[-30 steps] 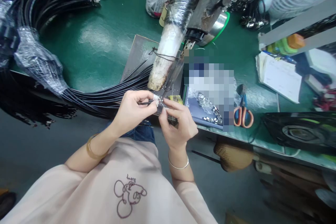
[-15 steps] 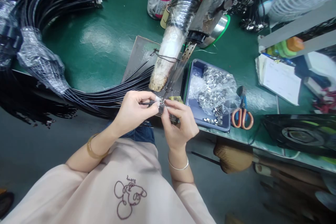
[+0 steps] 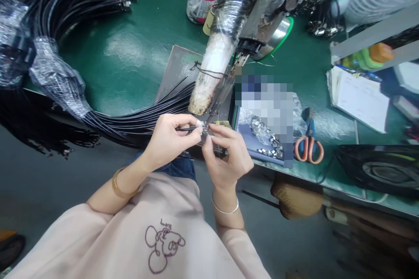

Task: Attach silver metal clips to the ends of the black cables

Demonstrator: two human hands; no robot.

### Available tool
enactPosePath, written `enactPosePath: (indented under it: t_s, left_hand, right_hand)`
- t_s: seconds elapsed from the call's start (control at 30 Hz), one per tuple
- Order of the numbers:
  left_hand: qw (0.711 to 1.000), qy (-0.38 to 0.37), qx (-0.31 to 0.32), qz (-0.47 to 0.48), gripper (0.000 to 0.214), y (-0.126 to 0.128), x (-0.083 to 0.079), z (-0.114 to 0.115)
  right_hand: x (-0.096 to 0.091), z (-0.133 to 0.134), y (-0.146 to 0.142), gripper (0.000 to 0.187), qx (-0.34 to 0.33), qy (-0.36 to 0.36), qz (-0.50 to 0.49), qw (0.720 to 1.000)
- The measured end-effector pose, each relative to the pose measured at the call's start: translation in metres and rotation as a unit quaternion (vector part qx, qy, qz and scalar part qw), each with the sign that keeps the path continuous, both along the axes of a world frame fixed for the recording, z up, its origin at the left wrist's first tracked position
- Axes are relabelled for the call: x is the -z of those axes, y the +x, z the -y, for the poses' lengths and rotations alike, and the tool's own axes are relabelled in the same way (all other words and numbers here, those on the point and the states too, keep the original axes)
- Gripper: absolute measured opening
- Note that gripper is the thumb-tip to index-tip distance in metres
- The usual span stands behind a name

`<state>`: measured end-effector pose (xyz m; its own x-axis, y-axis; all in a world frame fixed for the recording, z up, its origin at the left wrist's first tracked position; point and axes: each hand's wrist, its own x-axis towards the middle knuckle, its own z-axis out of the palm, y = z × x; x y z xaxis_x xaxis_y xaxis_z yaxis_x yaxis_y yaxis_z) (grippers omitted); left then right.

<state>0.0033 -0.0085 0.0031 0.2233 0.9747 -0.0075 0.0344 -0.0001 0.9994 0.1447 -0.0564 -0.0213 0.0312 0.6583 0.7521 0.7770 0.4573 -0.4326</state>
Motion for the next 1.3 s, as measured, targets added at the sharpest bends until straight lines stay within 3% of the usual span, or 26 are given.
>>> enactPosePath:
  t_s: [0.23,0.37,0.47,0.53,0.6,0.7,0.8,0.97,1.13,1.2,1.3]
  left_hand:
    - [0.999,-0.018,0.034,-0.029,0.017,-0.002,0.004,0.004]
    - [0.99,0.056,0.09,-0.09,0.017,-0.008,0.009,0.013]
    - [0.952,0.198,0.14,-0.186,0.02,-0.016,0.014,0.025]
    - [0.914,0.291,0.108,-0.263,0.026,-0.021,0.019,0.032]
    - [0.879,0.352,0.055,-0.317,0.029,-0.025,0.024,0.036]
    - [0.845,0.384,0.012,-0.372,0.028,-0.026,0.03,0.03]
    - [0.83,0.368,0.007,-0.419,0.027,-0.022,0.033,0.01]
    - [0.839,0.312,0.006,-0.446,0.029,-0.013,0.034,-0.032]
    - [0.889,0.304,-0.018,-0.341,0.025,-0.015,0.036,-0.047]
    - [0.9,0.305,-0.041,-0.31,0.023,-0.017,0.037,-0.047]
    - [0.899,0.312,-0.06,-0.303,0.021,-0.017,0.038,-0.046]
  right_hand:
    - [-0.011,0.009,0.009,0.017,-0.027,-0.07,-0.01,0.997]
    - [-0.025,0.028,0.018,0.012,0.011,-0.115,-0.072,0.991]
    - [-0.032,0.038,0.029,0.009,0.101,-0.066,-0.083,0.989]
    - [-0.034,0.036,0.037,0.016,0.147,-0.075,-0.019,0.986]
    - [-0.033,0.029,0.044,0.027,0.156,-0.135,0.083,0.975]
    - [-0.029,0.018,0.049,0.043,0.153,-0.197,0.203,0.947]
    - [-0.025,0.01,0.047,0.054,0.169,-0.209,0.256,0.929]
    - [-0.026,0.005,0.042,0.056,0.195,-0.264,0.29,0.899]
    - [-0.03,0.003,0.04,0.039,0.192,-0.335,0.31,0.869]
    - [-0.03,0.003,0.04,0.039,0.171,-0.338,0.284,0.881]
    - [-0.032,0.001,0.035,0.042,0.125,-0.312,0.19,0.922]
